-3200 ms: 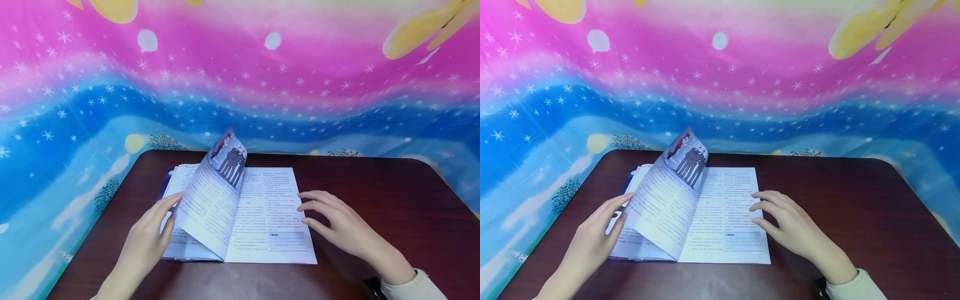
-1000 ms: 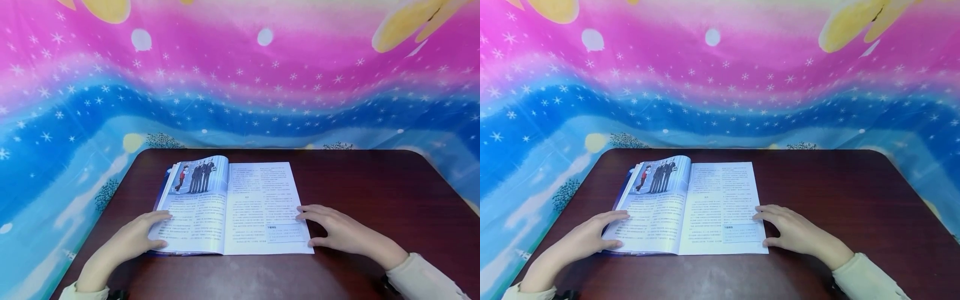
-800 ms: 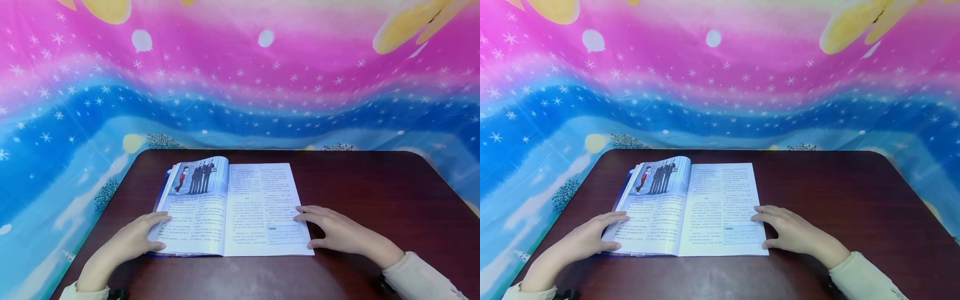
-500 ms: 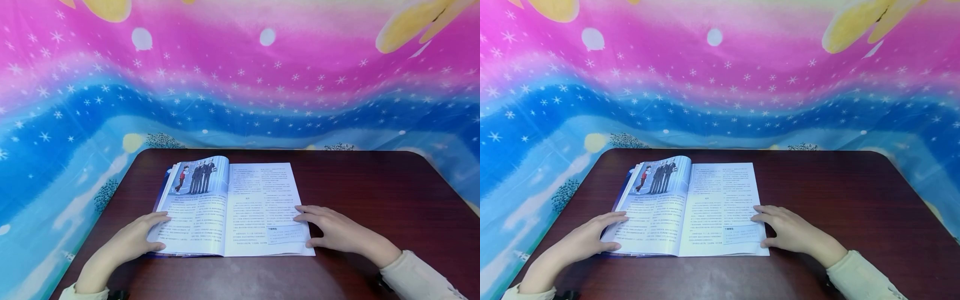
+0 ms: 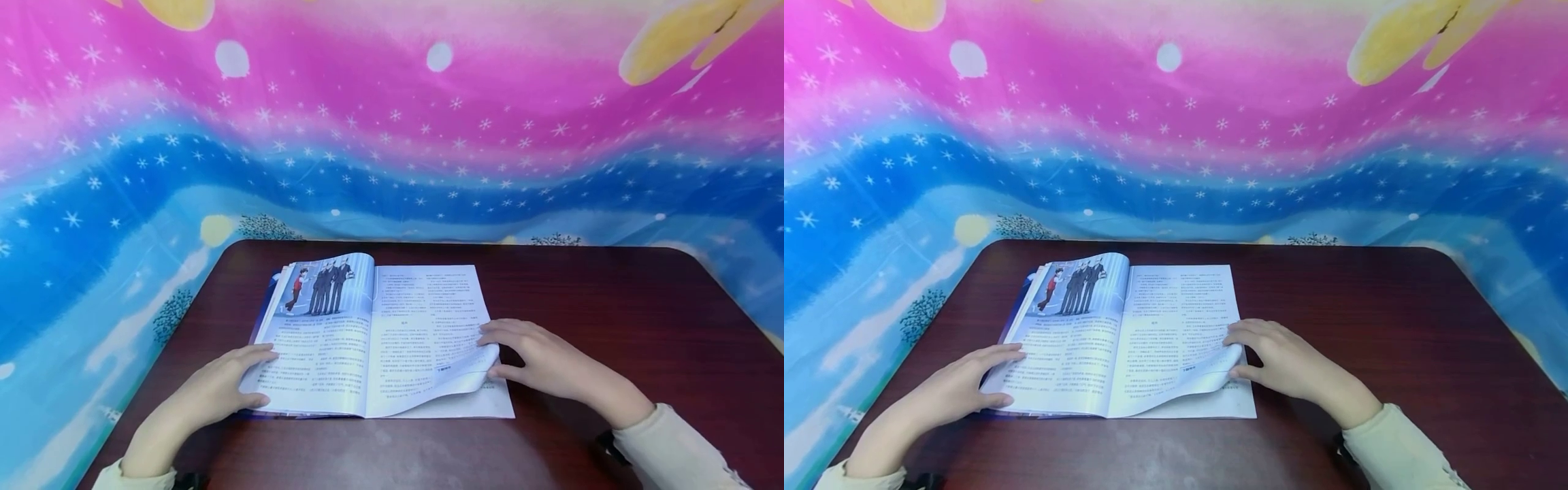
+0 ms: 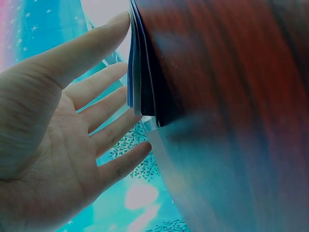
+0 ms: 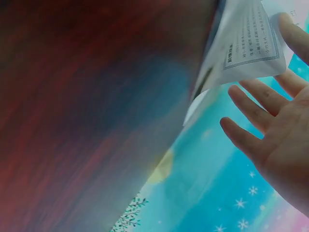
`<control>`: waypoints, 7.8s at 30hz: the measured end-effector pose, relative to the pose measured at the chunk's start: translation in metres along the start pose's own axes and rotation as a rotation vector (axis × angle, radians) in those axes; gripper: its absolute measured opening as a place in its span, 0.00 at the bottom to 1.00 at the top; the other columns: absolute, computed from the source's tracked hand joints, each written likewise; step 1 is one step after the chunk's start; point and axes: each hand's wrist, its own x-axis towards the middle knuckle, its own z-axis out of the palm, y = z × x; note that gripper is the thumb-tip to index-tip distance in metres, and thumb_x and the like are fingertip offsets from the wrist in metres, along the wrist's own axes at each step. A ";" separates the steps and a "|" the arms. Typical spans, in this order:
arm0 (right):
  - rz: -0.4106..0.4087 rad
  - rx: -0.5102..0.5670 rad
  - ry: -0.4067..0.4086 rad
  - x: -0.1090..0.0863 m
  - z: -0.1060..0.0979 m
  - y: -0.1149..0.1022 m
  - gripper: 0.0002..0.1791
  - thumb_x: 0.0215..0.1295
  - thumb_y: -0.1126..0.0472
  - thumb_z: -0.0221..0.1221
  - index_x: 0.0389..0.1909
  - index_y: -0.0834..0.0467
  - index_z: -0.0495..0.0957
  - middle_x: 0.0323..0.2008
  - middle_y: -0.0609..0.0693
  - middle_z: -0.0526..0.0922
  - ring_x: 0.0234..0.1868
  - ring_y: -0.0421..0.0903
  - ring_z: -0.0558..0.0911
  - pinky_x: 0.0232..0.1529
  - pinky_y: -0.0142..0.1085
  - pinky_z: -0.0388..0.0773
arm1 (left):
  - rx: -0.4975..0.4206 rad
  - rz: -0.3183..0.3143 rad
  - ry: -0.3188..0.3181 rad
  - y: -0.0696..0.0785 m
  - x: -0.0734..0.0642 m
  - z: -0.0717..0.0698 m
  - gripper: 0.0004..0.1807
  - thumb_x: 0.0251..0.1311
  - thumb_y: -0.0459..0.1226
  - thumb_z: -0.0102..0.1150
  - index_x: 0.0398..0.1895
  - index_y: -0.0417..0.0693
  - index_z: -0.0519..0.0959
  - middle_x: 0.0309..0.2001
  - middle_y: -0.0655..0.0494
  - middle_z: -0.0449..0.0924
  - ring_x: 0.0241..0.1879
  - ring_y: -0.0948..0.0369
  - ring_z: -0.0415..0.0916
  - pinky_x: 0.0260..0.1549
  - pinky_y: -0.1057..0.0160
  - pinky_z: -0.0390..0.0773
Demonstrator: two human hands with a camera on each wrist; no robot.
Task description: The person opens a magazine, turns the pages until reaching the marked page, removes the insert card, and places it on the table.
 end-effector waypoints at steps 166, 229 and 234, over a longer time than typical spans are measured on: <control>0.001 -0.061 -0.054 -0.017 0.011 0.008 0.33 0.49 0.52 0.76 0.59 0.51 0.79 0.66 0.53 0.73 0.65 0.57 0.71 0.59 0.57 0.71 | 0.068 -0.058 0.062 0.021 0.002 -0.014 0.38 0.49 0.45 0.76 0.63 0.39 0.75 0.64 0.36 0.71 0.63 0.38 0.68 0.56 0.35 0.70; -0.107 0.096 0.306 0.044 -0.018 -0.032 0.20 0.51 0.59 0.76 0.46 0.51 0.82 0.55 0.48 0.80 0.65 0.51 0.71 0.65 0.53 0.66 | -0.005 -0.048 -0.024 0.013 0.007 -0.003 0.38 0.46 0.40 0.78 0.63 0.39 0.75 0.63 0.37 0.72 0.63 0.40 0.68 0.57 0.38 0.70; -0.148 0.108 0.345 0.052 -0.022 -0.041 0.21 0.51 0.58 0.76 0.46 0.51 0.82 0.51 0.44 0.80 0.57 0.46 0.75 0.59 0.49 0.72 | -0.003 -0.052 -0.026 0.013 0.007 -0.004 0.39 0.46 0.41 0.78 0.63 0.39 0.74 0.63 0.37 0.72 0.64 0.40 0.67 0.57 0.38 0.70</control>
